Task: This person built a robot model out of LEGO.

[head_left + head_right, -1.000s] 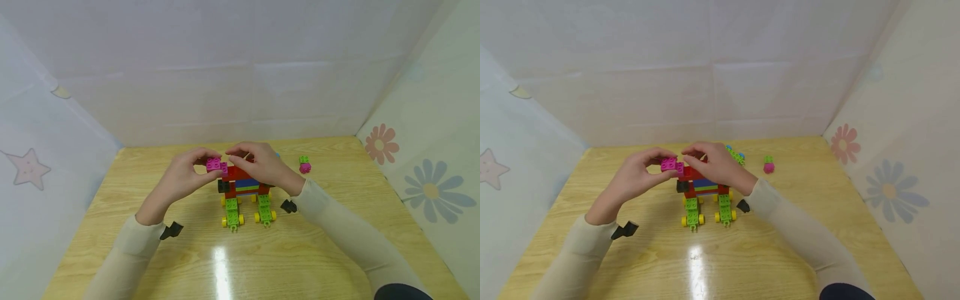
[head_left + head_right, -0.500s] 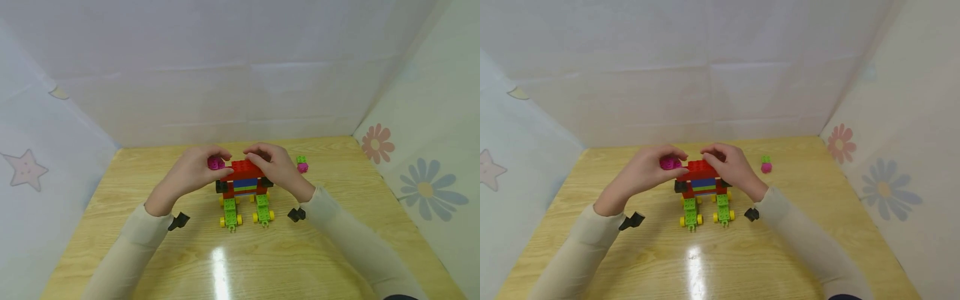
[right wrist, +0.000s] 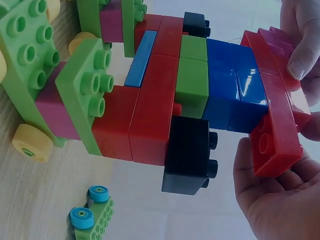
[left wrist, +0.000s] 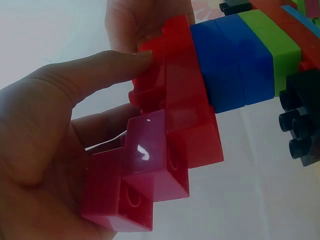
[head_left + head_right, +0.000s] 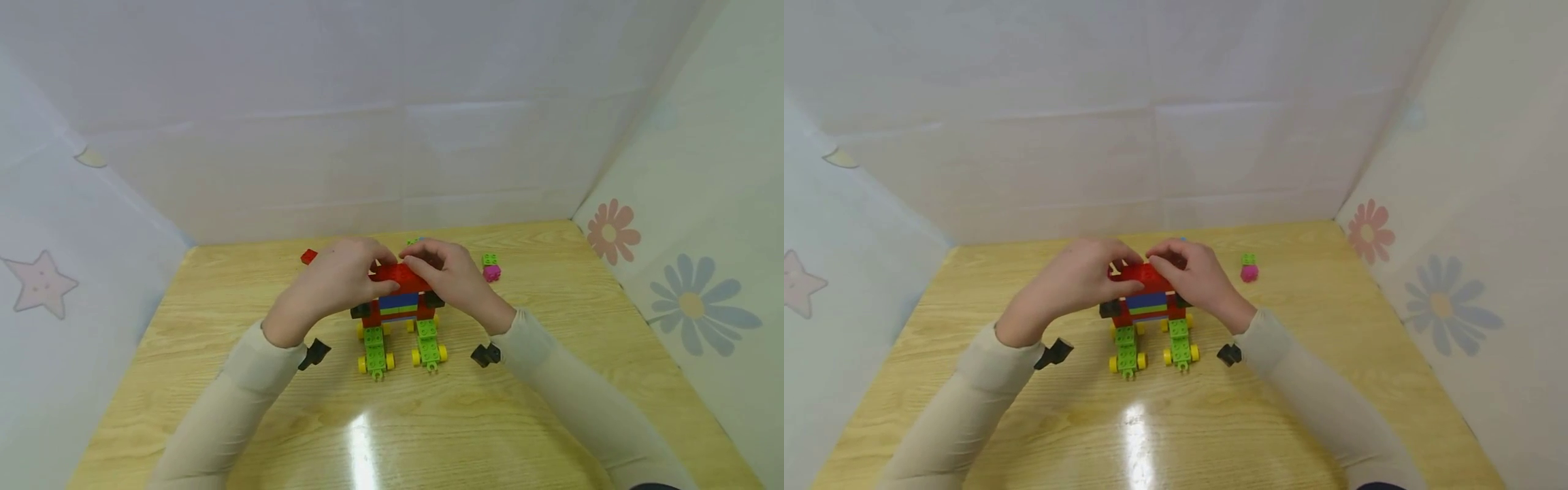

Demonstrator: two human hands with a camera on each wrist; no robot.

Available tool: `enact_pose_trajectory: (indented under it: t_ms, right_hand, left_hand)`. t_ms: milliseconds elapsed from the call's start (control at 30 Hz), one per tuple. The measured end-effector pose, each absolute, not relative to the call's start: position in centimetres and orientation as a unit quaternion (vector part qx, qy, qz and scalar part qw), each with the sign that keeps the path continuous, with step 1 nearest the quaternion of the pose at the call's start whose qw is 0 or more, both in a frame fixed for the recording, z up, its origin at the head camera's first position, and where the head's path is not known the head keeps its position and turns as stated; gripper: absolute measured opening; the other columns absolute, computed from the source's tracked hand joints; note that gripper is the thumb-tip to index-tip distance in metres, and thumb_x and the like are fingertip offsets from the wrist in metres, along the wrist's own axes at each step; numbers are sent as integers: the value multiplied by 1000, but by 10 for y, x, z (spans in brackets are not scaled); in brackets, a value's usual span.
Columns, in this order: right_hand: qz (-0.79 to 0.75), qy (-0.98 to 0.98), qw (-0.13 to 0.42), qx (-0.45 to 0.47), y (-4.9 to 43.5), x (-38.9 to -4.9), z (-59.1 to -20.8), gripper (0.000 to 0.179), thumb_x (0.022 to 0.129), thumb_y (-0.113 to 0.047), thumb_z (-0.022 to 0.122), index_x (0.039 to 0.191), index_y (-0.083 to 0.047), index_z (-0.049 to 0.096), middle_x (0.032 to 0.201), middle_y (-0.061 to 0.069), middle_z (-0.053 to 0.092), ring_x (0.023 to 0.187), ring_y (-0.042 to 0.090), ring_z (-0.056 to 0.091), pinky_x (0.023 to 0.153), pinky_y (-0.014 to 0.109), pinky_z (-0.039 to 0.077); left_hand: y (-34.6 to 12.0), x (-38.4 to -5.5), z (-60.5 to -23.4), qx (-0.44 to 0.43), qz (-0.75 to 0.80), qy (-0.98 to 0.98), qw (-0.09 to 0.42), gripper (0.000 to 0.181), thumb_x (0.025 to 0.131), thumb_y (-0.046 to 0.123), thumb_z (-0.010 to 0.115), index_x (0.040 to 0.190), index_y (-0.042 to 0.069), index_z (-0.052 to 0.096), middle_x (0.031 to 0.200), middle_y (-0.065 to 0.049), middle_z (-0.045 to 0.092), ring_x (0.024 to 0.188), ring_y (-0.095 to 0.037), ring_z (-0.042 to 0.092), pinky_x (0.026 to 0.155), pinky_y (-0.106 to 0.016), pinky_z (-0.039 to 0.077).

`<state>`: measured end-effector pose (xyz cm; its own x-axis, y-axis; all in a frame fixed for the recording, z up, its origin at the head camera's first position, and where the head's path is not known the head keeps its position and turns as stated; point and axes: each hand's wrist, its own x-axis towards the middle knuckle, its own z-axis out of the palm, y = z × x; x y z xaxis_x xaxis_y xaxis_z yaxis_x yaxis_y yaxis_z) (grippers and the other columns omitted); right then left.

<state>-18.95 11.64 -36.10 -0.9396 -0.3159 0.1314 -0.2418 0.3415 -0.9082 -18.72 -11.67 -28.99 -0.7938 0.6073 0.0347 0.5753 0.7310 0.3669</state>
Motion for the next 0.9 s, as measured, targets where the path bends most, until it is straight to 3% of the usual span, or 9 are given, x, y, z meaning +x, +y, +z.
enact_pose_trajectory:
  t_ms: [233, 433, 700, 900]
  right_hand:
    - [-555, 816, 25, -160, 125, -193, -364, 25, 114, -34, 68, 129, -18, 79, 123, 6, 81, 104, 22, 77, 92, 36, 66]
    - [-564, 813, 18, -142, 144, -199, -372, 27, 115, -37, 66, 129, -17, 77, 124, 11, 80, 108, 22, 75, 104, 45, 63]
    - [-512, 853, 3, -102, 179, -204, -390, 31, 114, -39, 68, 136, -20, 77, 129, 5, 80, 111, 24, 74, 96, 43, 60]
    - [-481, 874, 10, -69, 208, -214, -411, 37, 112, -35, 72, 143, -15, 72, 139, 10, 76, 121, 30, 72, 104, 48, 59]
  left_hand:
    - [-118, -188, -293, 323, 185, 927, 36, 31, 99, 31, 88, 123, 12, 83, 117, -2, 83, 99, -20, 79, 87, -40, 67]
    - [-126, -188, -295, 320, 186, 929, 31, 30, 98, 31, 89, 120, 13, 83, 114, -1, 82, 99, -21, 78, 86, -41, 66]
    - [-145, -189, -296, 313, 193, 929, 32, 29, 97, 27, 89, 120, 11, 83, 113, -3, 83, 97, -22, 78, 86, -44, 67]
    - [-161, -188, -293, 295, 206, 932, 46, 27, 98, 25, 88, 121, 11, 83, 112, -3, 83, 98, -22, 77, 87, -45, 66]
